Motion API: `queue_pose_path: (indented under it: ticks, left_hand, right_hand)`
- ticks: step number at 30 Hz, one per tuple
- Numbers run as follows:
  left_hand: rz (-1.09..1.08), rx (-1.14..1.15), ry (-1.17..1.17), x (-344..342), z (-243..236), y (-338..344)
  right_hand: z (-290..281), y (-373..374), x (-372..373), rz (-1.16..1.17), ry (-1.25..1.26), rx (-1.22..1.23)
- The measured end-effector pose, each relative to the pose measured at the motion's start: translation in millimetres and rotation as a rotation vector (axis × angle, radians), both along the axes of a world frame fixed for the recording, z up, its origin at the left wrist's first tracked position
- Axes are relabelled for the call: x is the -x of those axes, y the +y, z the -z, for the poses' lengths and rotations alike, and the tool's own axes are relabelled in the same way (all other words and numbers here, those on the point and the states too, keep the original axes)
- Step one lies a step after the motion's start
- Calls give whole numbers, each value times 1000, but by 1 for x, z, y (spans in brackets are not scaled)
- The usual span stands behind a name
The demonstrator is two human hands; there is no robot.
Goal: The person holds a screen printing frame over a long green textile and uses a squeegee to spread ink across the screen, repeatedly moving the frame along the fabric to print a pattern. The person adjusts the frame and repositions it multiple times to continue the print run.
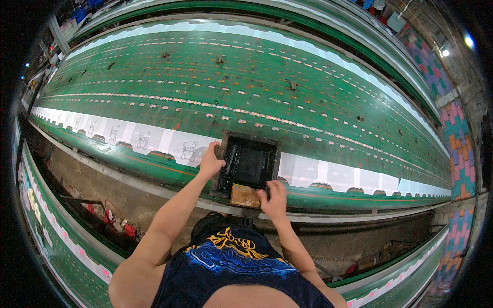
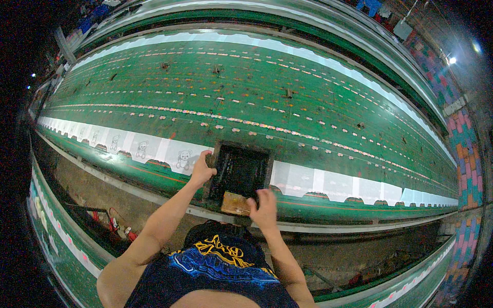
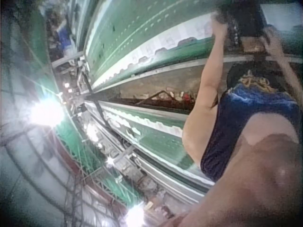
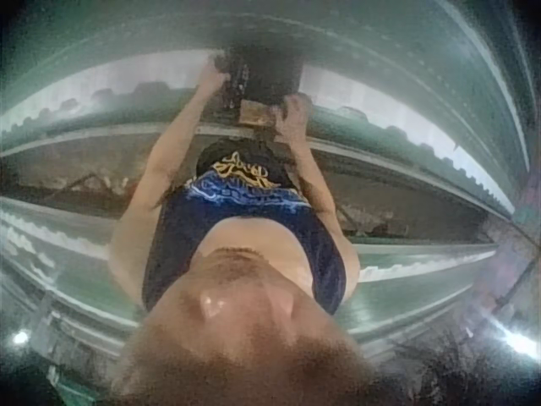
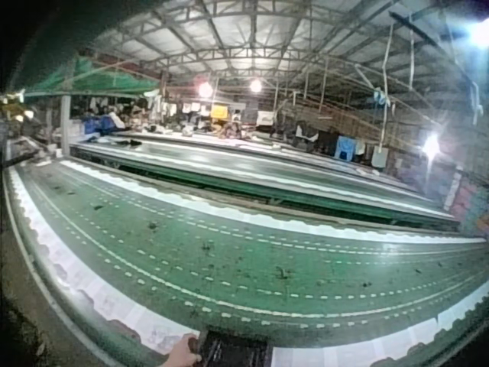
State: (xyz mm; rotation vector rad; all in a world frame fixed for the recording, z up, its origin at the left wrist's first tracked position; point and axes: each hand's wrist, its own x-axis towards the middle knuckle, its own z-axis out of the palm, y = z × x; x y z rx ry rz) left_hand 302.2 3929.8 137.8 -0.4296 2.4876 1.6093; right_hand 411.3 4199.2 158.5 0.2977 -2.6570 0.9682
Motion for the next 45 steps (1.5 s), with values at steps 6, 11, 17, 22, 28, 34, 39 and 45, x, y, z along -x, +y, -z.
queue_pose_path:
  ticks: [6,11,17,22,28,34,39,45]
  left_hand:
    - [32,51,-2,2,0,0]
    - [45,40,7,2,-2,0]
    - [45,55,28,0,5,-3]
    - [53,84,78,0,1,0]
    - [57,77,31,-1,2,-3]
    - [40,74,32,-1,-5,2]
    - [30,13,55,-1,-1,1]
    - [-40,-50,62,1,-1,6]
  right_hand:
    - [-22,-33,-2,-500,-99,-253]
    - [-19,-37,20,-395,-88,-234]
    - [-30,-35,76,-400,-136,-278]
    - [-21,-41,149,-299,2,-217]
    - [-5,-44,81,-325,-22,-266]
    - [-9,-45,-7,-353,-82,-305]
    - [-30,-26,-12,-389,-148,-5]
    - [29,32,19,341,-509,255]
